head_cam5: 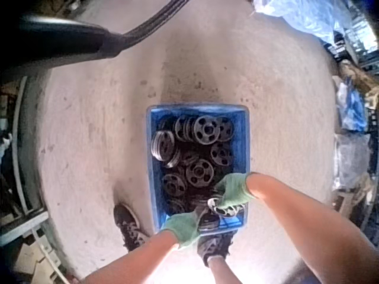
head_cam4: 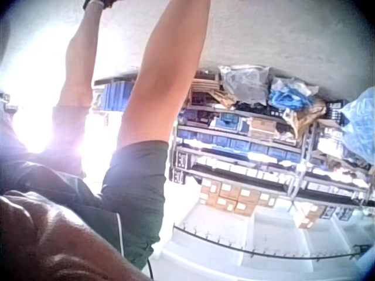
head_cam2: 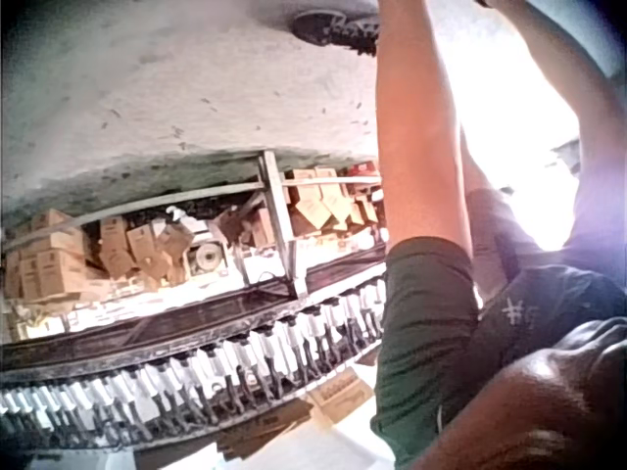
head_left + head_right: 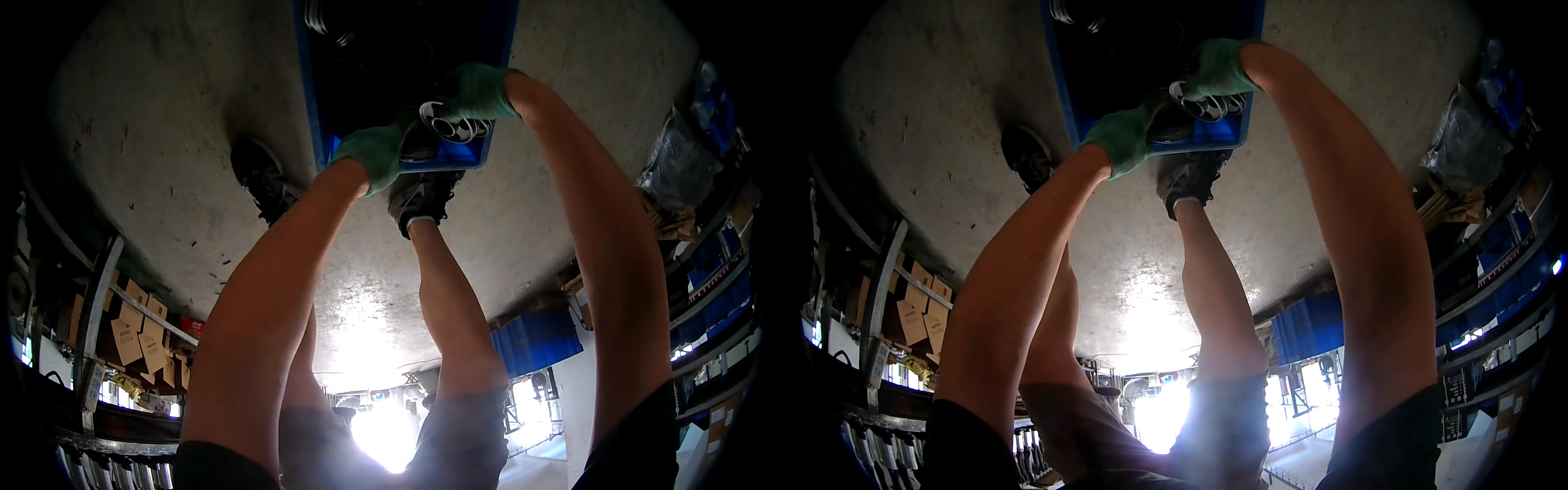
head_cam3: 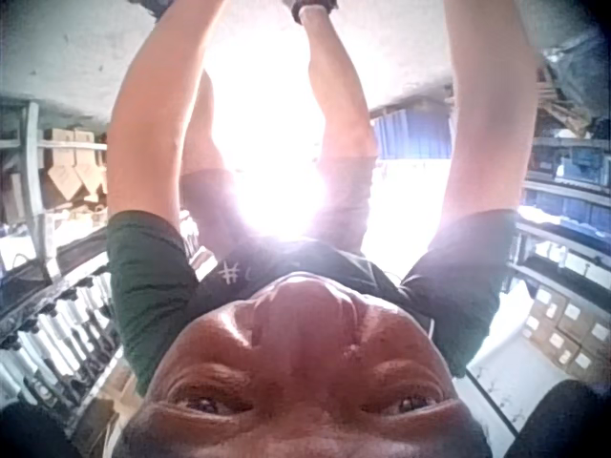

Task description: The person carries a blue bin filled with metal pulleys to a long assembly table. They repeatedly pick up the pulleys from the bin and place them into the tops of cylindrical metal housings arranged in a row. The person continues this process until the bin is empty, then returns the empty bin to its original location.

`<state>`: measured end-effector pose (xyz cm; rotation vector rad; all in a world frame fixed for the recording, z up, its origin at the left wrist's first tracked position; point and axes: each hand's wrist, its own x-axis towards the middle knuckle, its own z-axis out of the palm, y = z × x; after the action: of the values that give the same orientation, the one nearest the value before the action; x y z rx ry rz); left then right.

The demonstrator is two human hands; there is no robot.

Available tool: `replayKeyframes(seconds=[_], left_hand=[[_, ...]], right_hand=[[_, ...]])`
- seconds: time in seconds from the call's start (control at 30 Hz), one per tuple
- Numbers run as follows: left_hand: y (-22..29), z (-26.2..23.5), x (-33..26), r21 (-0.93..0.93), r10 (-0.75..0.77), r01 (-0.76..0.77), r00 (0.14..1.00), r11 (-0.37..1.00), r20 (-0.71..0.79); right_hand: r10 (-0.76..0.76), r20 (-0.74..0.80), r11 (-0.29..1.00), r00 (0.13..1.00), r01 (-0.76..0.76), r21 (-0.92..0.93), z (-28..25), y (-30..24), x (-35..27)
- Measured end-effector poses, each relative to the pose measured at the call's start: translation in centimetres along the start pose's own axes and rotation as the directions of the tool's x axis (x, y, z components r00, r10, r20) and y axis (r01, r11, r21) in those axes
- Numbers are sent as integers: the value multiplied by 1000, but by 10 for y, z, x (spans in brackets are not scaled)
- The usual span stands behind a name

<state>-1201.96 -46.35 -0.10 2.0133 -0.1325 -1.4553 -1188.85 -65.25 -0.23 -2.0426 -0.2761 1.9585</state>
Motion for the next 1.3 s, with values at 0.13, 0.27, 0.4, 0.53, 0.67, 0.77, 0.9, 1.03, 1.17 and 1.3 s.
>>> replayKeyframes(seconds=[0.13,0.27,0.4,0.53,0.67,0.77,0.9,1.03,1.17,1.3], left_hand=[[-8,-2,1,14,-31,31,999,999,-9],[-6,-26,-6,-113,-104,104,995,988,4],[-6,-32,15,-255,-110,106,994,961,-5],[-26,-29,54,-104,-91,98,994,990,67],[-27,-49,97,205,-57,5,967,979,247],[-34,-54,93,163,-62,22,967,986,247],[-23,-32,71,-88,102,-104,994,991,-29],[41,-98,9,-312,-122,188,968,931,218],[54,-116,-75,-652,-23,44,999,757,41],[43,-115,-178,-829,-11,-140,985,541,-173]], right_hand=[[-306,-226,945,925,323,45,24,7,-37],[-499,-481,848,721,520,-100,53,12,-95],[-312,-560,942,767,326,-78,90,30,-125],[-141,-543,969,828,227,94,120,42,-135],[-135,-548,963,826,240,124,140,57,-144],[-92,-545,941,833,253,227,145,55,-145],[110,-532,895,839,150,421,157,58,-156],[155,-573,892,805,136,432,163,54,-177],[156,-655,884,740,192,427,161,40,-215],[284,-591,650,755,302,698,133,-4,-284]])
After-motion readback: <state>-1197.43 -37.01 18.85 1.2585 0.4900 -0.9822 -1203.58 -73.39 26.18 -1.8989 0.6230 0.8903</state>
